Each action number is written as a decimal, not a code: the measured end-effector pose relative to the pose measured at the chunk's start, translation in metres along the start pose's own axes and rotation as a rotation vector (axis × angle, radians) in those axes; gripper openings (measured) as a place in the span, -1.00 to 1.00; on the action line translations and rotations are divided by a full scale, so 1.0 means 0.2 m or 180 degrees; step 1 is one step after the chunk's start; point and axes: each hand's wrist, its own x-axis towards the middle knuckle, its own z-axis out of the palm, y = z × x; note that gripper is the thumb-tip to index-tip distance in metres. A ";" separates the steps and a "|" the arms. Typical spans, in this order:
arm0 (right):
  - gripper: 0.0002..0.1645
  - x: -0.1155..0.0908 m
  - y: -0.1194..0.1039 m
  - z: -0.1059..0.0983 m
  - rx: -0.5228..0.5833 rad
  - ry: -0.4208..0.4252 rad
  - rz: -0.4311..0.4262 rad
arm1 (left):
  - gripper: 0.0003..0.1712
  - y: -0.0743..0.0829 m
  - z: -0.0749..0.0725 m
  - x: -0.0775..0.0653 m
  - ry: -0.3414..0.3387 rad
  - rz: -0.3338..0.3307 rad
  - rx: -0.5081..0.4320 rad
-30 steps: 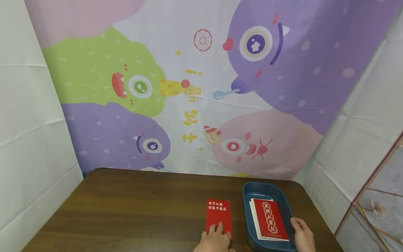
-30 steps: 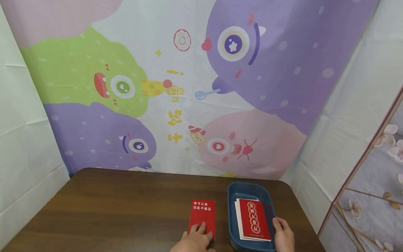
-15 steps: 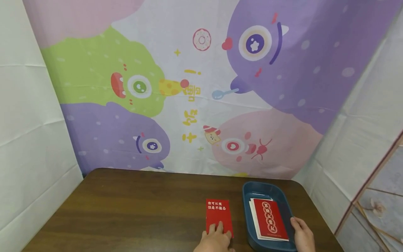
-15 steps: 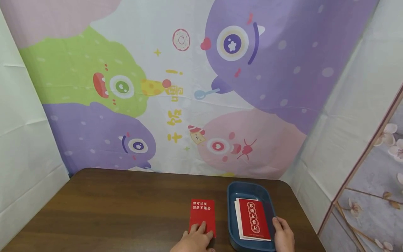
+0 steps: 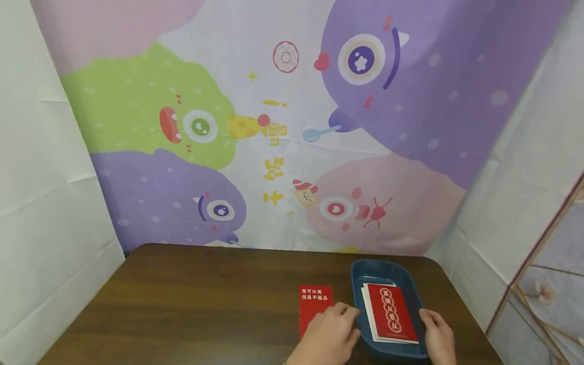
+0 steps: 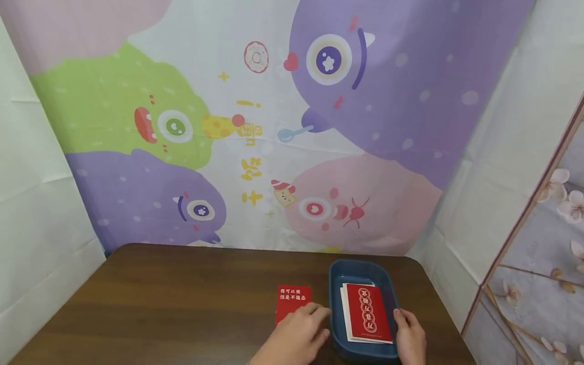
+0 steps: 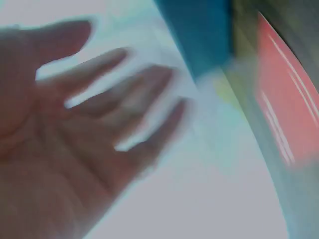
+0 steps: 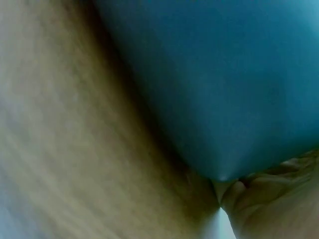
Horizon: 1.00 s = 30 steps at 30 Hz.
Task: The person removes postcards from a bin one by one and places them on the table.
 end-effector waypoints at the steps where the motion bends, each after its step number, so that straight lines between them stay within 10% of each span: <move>1: -0.14 0.00 0.00 0.00 0.0004 0.0066 -0.0002 | -0.54 0.05 0.02 0.03 0.0080 0.0282 -0.0032; 5: -0.09 0.00 -0.01 0.00 0.0099 0.0060 0.0079 | -0.70 0.20 0.13 0.15 0.0226 0.1131 -0.0148; 8: -0.05 0.00 -0.01 0.01 0.0152 -0.0024 0.0111 | -0.76 0.22 0.20 0.24 0.0376 0.1240 -0.0056; 18: -0.04 0.00 -0.02 0.02 0.0251 0.0104 0.0177 | -0.63 0.19 0.42 0.43 0.0192 0.0097 0.0692; 30: -0.25 0.00 -0.01 0.02 -0.0014 0.0379 0.0010 | -0.79 0.23 0.45 0.49 -0.0089 -0.0508 0.0599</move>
